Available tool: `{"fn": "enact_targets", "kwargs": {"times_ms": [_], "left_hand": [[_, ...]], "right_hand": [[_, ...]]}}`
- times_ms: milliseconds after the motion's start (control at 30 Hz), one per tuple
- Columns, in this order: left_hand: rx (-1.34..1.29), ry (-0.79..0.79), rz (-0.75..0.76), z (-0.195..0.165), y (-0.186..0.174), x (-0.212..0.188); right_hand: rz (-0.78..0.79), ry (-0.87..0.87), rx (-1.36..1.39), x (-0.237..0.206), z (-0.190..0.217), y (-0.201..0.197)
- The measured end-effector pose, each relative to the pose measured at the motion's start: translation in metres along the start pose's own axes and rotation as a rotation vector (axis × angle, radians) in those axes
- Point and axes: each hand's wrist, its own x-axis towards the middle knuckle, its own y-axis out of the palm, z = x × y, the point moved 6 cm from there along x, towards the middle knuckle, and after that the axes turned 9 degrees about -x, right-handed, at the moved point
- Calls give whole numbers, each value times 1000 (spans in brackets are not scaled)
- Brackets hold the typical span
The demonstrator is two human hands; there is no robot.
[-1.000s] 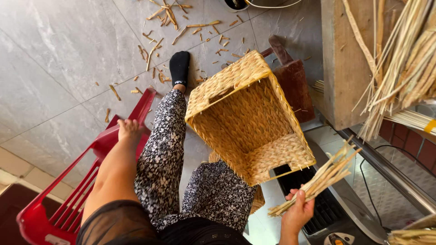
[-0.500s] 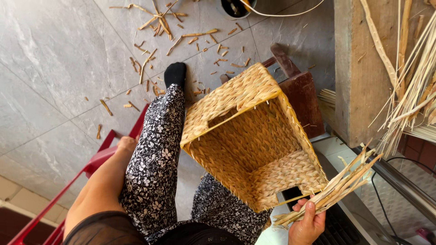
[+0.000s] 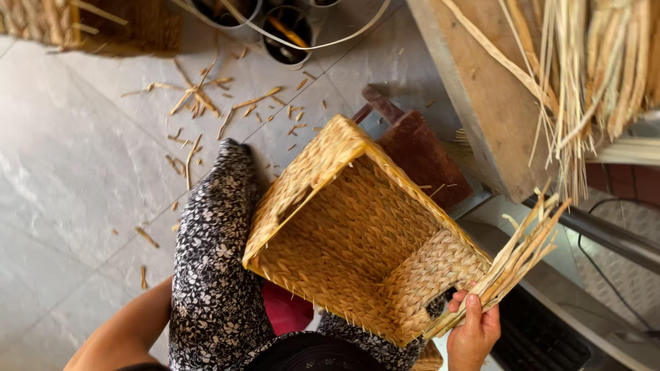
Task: The person sits on the floor with a woven water-hyacinth basket on their lap and weaves thin plant strips along the basket's rim, tucking and folding each strip into the weave. They occasionally cut a strip with scissors and press the woven ends into place along the edge.
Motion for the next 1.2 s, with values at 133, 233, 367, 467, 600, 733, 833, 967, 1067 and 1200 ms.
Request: {"fn": "enact_targets", "kwargs": {"times_ms": [133,233,367,467,600,733,833,967,1067,1200], "left_hand": [[13,-7,-27,11,11,5],[34,6,-59,15,18,18],[48,44,-150,23,23,31],[63,81,-235,29,22,25],[57,150,-437,56,16,-6],[-122,285,-697,84,4,-54],[-405,521,-859,94,-2,-100],[-868,807,-771,90,12,-149],[-902,907,-743,77,22,-178],[-879,883,-787,75,31,-202]], "right_hand": [[6,-13,17,0,-8,-2],[36,-60,48,-5,-15,-4],[57,-102,14,-28,-23,-13],[82,-115,15,-66,-17,-22],[68,-148,72,-116,1,-23],[116,-473,-14,-175,42,-26],[152,-590,-163,-200,74,-18],[271,-555,-320,-181,101,29],[174,-573,-794,-170,107,56],[165,-337,-928,-174,90,60]]}}
